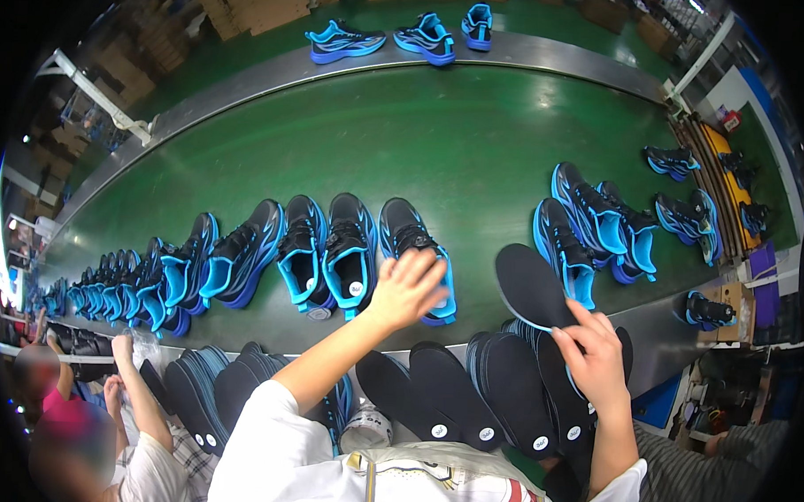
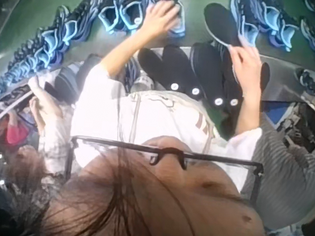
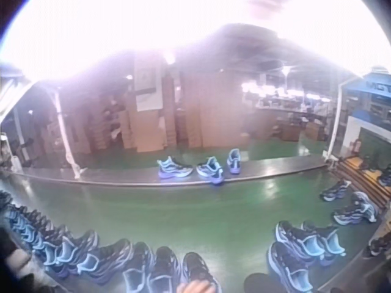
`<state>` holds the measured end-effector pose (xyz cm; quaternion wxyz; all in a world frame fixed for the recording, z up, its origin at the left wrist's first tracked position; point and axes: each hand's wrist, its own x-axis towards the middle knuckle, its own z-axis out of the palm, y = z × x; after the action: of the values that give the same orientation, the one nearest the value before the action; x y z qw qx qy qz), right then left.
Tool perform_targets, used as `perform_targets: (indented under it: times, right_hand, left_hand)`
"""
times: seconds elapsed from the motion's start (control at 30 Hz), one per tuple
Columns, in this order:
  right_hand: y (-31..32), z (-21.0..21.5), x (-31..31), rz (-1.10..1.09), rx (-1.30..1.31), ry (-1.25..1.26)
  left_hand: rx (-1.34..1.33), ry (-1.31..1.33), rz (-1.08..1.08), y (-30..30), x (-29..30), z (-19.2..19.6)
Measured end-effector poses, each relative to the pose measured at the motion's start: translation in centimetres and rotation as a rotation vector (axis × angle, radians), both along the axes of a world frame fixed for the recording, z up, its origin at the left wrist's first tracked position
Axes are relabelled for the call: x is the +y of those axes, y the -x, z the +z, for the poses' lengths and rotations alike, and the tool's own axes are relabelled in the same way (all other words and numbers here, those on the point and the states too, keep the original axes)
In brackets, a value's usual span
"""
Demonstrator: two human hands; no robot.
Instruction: The person inserts insoles into shoes on an assembly line by taking insoles from a stack, sliding them into the shoes, and pushing them into place by hand.
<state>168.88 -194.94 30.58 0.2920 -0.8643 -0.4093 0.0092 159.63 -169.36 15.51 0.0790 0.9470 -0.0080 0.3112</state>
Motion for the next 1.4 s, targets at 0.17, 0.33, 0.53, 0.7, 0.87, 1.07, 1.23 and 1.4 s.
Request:
perform_targets:
  times: [0.17, 0.33, 0.53, 0.7, 0.87, 1.07, 1.23, 1.4]
  right_hand:
    - [0.4, -0.3, 4.4, 0.221, -0.100, 0.125]
    - [3.8, -2.2, 5.4, 0.367, -0.113, 0.123]
    - [13.3, -11.8, 1.5, 0.299, 0.116, 0.181]
    - [13.2, -11.9, -1.8, 0.514, 0.181, 0.176]
    - [11.7, -7.7, -6.6, -0.227, -0.031, 0.285]
    - [11.7, -7.2, -10.8, -0.284, 0.020, 0.356]
    - [7.7, -1.9, -8.9, -0.176, 0.074, 0.037]
    - [-0.2, -0.4, -1.7, 0.173, -0.238, 0.194]
  left_hand:
    - [0.098, 0.774, 0.184, -3.5, 2.5, -1.7]
    - [0.294, 1.338, 0.232, -3.7, 6.0, -3.6]
    - [0.309, 1.354, 0.130, -4.5, 5.4, -3.9]
    - [0.132, 1.083, 0.284, -4.1, 4.5, -5.7]
    - [0.108, 1.121, 0.301, -5.1, 3.4, -4.5]
    - [0.126, 1.118, 0.280, -7.7, 1.7, -3.2]
    - [0.183, 1.069, 0.265, -9.0, 1.6, -3.7]
    - [0.229, 1.310, 0.213, -10.2, 0.5, -3.2]
